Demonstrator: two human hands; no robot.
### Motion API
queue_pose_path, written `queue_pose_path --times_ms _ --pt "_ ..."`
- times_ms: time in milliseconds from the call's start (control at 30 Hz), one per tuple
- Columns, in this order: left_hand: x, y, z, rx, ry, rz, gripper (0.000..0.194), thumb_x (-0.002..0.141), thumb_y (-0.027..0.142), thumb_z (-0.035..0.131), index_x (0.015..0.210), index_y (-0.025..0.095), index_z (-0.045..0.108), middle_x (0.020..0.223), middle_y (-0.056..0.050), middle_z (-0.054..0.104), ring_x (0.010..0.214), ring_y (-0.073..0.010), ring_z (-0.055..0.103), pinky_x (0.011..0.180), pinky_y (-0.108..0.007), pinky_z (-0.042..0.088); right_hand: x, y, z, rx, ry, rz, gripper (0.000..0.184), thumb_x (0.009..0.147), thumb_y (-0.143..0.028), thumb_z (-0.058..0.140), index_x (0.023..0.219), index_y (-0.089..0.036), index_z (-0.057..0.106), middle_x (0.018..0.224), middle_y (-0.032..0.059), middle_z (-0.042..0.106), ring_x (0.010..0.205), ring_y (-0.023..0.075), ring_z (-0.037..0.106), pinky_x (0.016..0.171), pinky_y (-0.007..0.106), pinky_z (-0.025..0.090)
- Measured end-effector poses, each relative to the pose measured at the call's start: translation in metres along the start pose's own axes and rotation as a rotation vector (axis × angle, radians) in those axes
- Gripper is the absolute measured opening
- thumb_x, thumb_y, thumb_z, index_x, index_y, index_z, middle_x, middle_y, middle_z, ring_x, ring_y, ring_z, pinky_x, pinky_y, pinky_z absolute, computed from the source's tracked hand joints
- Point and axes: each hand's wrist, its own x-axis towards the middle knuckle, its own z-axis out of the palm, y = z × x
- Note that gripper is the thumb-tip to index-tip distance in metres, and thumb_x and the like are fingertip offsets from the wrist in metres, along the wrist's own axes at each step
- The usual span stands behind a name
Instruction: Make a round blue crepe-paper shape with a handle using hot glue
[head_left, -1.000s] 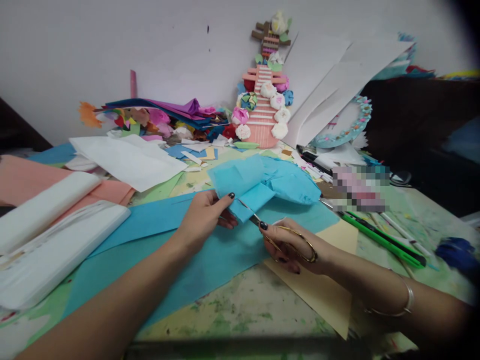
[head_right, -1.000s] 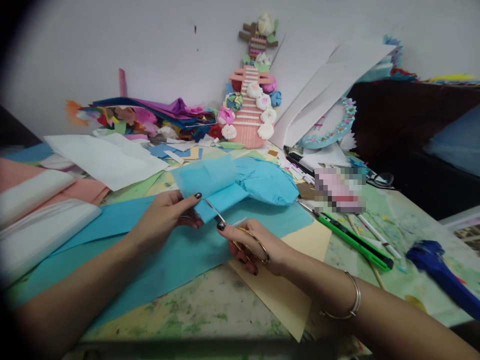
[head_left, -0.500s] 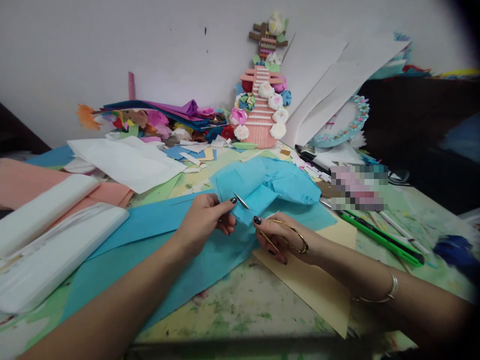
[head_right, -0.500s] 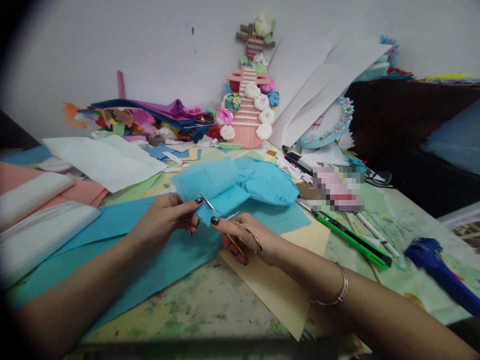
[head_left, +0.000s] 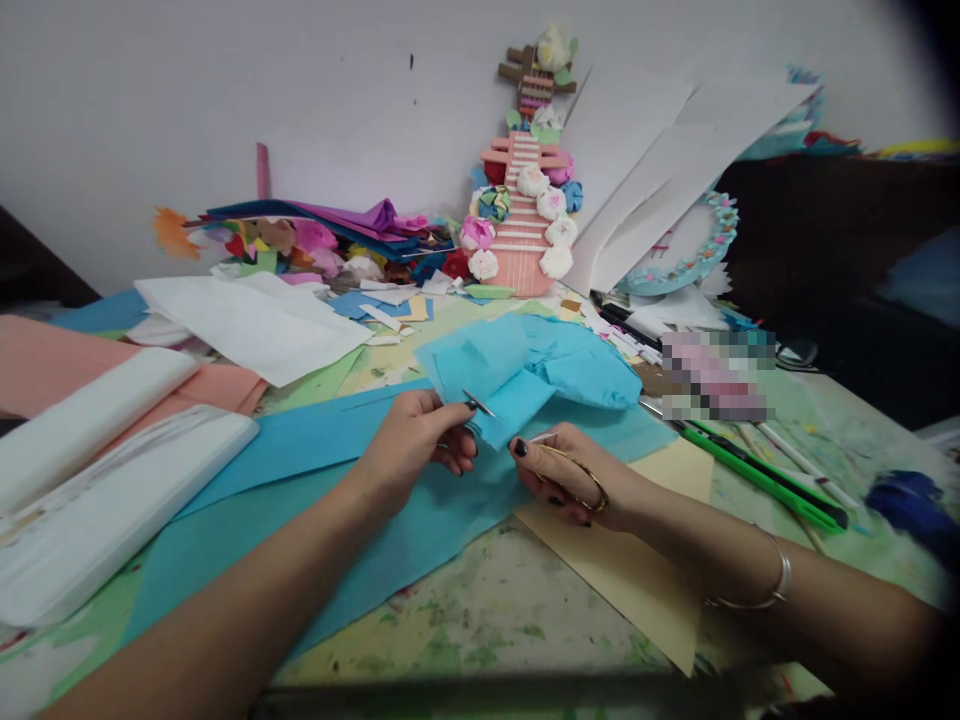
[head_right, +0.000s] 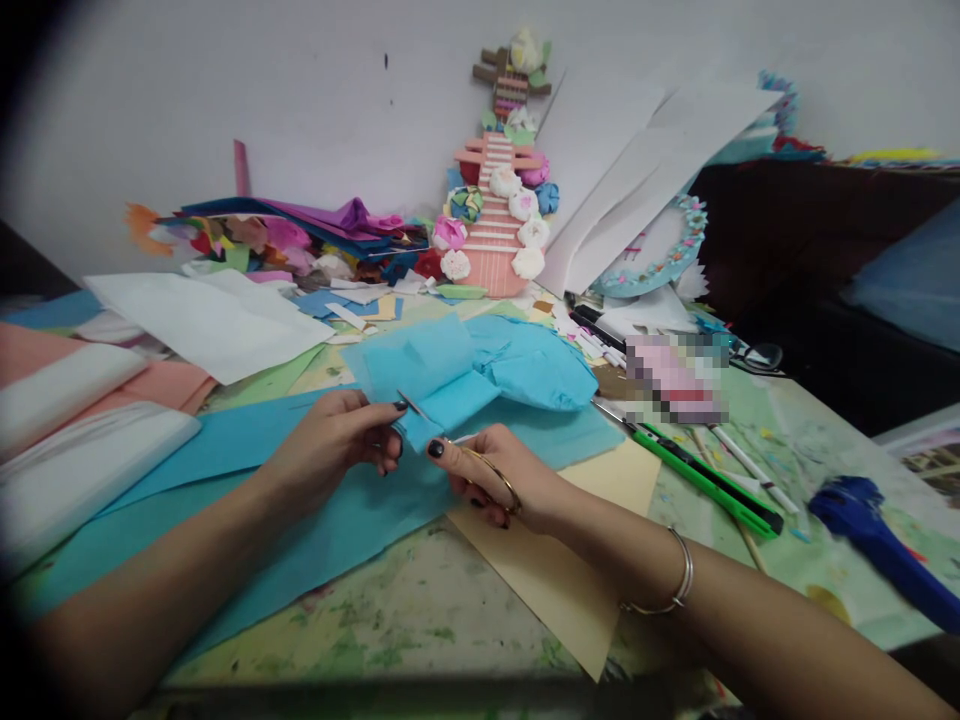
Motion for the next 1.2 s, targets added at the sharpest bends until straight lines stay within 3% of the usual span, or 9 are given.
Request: queue_pose_path --times_ms 333,433,567,700,800,900,1067,1200 --pt "0.002 0.001 0.0 0.196 0.033 -0.018 0.023 0.068 0.031 0.064 0.061 0.012 0.055 0.051 -0.007 0.062 0.044 -0.0155 0.058 0.043 -0.025 0.047 -0.002 0.006 -0.001 0.008 0.009 0.04 0.055 0.07 -0.066 0.063 0.056 -0.017 0.041 0.041 -0.009 0.035 0.027 0.0025 0.031 0.025 0.014 0.024" --pt "0.003 0.0 -0.002 0.254 0.052 0.058 0.028 0.063 0.035 0.069 0.072 0.011 0.058 0.062 -0.007 0.064 0.054 -0.0194 0.062 0.047 -0.029 0.051 -0.005 0.007 -0.002 0.042 -0.009 0.068 0.055 0.072 -0.066 0.061 0.056 -0.016 0.043 0.041 -0.0089 0.035 0.026 0.0023 0.03 0.025 0.014 0.023" --pt "0.003 -0.002 -0.003 0.113 -0.051 0.151 0.04 0.059 0.035 0.075 0.089 0.012 0.061 0.085 -0.007 0.066 0.074 -0.0193 0.063 0.059 -0.029 0.056 -0.013 0.008 -0.003 0.127 -0.087 0.103 0.061 0.076 -0.072 0.051 0.054 -0.015 0.046 0.041 -0.0066 0.037 0.026 0.004 0.032 0.026 0.016 0.025" --pt "0.004 -0.006 0.0 -0.084 -0.201 0.079 0.041 0.068 0.039 0.072 0.098 0.014 0.062 0.092 -0.007 0.068 0.078 -0.0198 0.065 0.06 -0.028 0.055 -0.033 0.008 -0.007 0.133 -0.148 0.11 0.063 0.078 -0.071 0.048 0.051 -0.015 0.045 0.042 -0.0049 0.038 0.027 0.0046 0.034 0.028 0.017 0.026" --pt "0.006 -0.01 0.004 -0.2 -0.18 0.006 0.04 0.071 0.042 0.068 0.097 0.013 0.063 0.085 -0.008 0.068 0.068 -0.0196 0.066 0.056 -0.029 0.054 -0.053 0.009 -0.013 0.102 -0.182 0.128 0.061 0.08 -0.069 0.048 0.052 -0.015 0.046 0.043 -0.0046 0.038 0.029 0.0048 0.037 0.03 0.018 0.025" --pt "0.006 -0.012 0.007 -0.157 -0.134 -0.015 0.033 0.067 0.034 0.073 0.09 0.013 0.064 0.077 -0.005 0.067 0.061 -0.0161 0.063 0.055 -0.028 0.054 -0.072 0.008 -0.019 0.045 -0.185 0.156 0.06 0.08 -0.07 0.047 0.053 -0.016 0.045 0.043 -0.0046 0.037 0.032 0.005 0.038 0.033 0.018 0.025" --pt "0.001 -0.016 0.012 -0.119 -0.171 -0.052 0.027 0.062 0.03 0.076 0.079 0.013 0.064 0.075 -0.004 0.067 0.062 -0.0156 0.063 0.061 -0.03 0.055 -0.102 0.004 -0.026 -0.006 -0.152 0.179 0.06 0.074 -0.075 0.05 0.058 -0.017 0.045 0.046 -0.0038 0.039 0.035 0.0056 0.036 0.035 0.02 0.026" --pt "-0.004 -0.02 0.016 -0.13 -0.334 0.003 0.029 0.068 0.03 0.073 0.09 0.013 0.066 0.09 -0.008 0.07 0.071 -0.0174 0.066 0.07 -0.032 0.055 -0.124 0.014 -0.03 -0.127 0.118 0.214 0.063 0.068 -0.078 0.052 0.08 -0.017 0.052 0.059 -0.0014 0.046 0.042 0.0078 0.04 0.039 0.022 0.029"
